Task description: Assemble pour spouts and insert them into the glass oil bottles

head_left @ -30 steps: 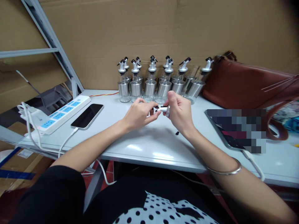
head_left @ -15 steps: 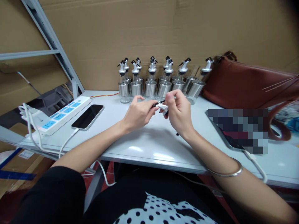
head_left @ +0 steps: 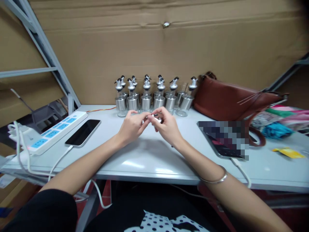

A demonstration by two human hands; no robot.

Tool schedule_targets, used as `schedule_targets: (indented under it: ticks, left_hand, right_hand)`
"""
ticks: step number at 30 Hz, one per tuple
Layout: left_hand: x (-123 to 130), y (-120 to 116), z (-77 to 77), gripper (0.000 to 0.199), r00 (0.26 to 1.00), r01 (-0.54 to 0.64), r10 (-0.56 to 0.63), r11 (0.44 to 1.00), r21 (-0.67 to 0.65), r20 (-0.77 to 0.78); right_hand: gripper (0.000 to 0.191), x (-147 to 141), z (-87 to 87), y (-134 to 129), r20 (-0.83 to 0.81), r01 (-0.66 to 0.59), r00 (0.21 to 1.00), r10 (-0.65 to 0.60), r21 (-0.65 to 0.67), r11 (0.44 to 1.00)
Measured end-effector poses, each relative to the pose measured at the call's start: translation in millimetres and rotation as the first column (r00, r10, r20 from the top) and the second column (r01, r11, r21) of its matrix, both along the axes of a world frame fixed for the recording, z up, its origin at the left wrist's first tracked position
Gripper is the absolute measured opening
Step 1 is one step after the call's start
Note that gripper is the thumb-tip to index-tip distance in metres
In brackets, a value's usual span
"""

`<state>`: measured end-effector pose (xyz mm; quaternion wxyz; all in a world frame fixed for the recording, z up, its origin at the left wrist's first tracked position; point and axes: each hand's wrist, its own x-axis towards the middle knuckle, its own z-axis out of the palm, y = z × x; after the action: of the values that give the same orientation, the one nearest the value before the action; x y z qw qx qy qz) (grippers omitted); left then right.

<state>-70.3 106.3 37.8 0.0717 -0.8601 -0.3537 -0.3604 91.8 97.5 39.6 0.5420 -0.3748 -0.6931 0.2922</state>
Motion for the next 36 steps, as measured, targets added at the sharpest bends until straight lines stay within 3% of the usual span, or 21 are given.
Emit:
schedule_targets:
  ticks: [7,12,18,21,24,27,29,31,33,36]
  left_hand:
    - [-6.0,4.9,0.7,0.021,0.996,-0.066,0.067,0.997,0.031,-0.057]
    - [-5.9,5.9,-2.8,0.024,0.998,-0.031,0.035,0.997,0.072,-0.052]
    - [0.2,-0.3,-2.7,0.026,0.995,0.089,-0.08,0.972,0.217,-0.052]
    - [2.6,-6.3,-0.8,0.022,0.99,0.141,-0.14,0.951,0.275,-0.024]
    - [3.1,-10.5,0.7,0.015,0.986,0.151,-0.166,0.939,0.309,0.021]
    - [2.5,-11.6,1.5,0.02,0.988,0.13,-0.15,0.939,0.319,0.04]
    - [2.8,-11.7,1.5,0.018,0.987,0.14,-0.158,0.936,0.323,0.031]
    - [4.1,-12.0,0.5,0.018,0.983,0.166,-0.184,0.932,0.322,0.026]
    - [6.3,-13.0,-1.4,0.02,0.976,0.2,-0.216,0.927,0.318,0.015]
    - [9.4,-14.6,-4.9,0.024,0.97,0.234,-0.244,0.924,0.303,-0.005]
  right_hand:
    - [0.026,-0.2,4.2,-1.0,0.172,-0.03,0.984,0.04,-0.059,0.998]
    - [0.015,-0.8,4.4,-0.3,0.301,-0.024,0.952,0.05,-0.089,0.996]
    - [0.01,0.1,6.4,-5.7,0.432,0.078,0.9,-0.055,-0.036,0.996]
    - [0.014,4.0,22.6,-15.3,0.528,0.075,0.847,-0.06,-0.008,0.997]
    - [0.027,14.2,58.3,-14.4,0.642,0.144,0.74,-0.198,0.136,0.98]
    - [0.037,31.1,107.7,12.0,0.678,0.207,0.657,-0.329,0.257,0.944]
    - [0.029,44.3,139.0,43.8,0.681,0.347,0.506,-0.529,0.401,0.848]
    - [0.02,57.0,161.9,80.8,0.691,0.396,0.448,-0.567,0.415,0.819]
    - [0.019,67.9,173.0,116.7,0.727,0.428,0.405,-0.554,0.385,0.818]
    - [0.022,79.6,168.5,158.5,0.822,0.448,0.351,-0.448,0.273,0.851]
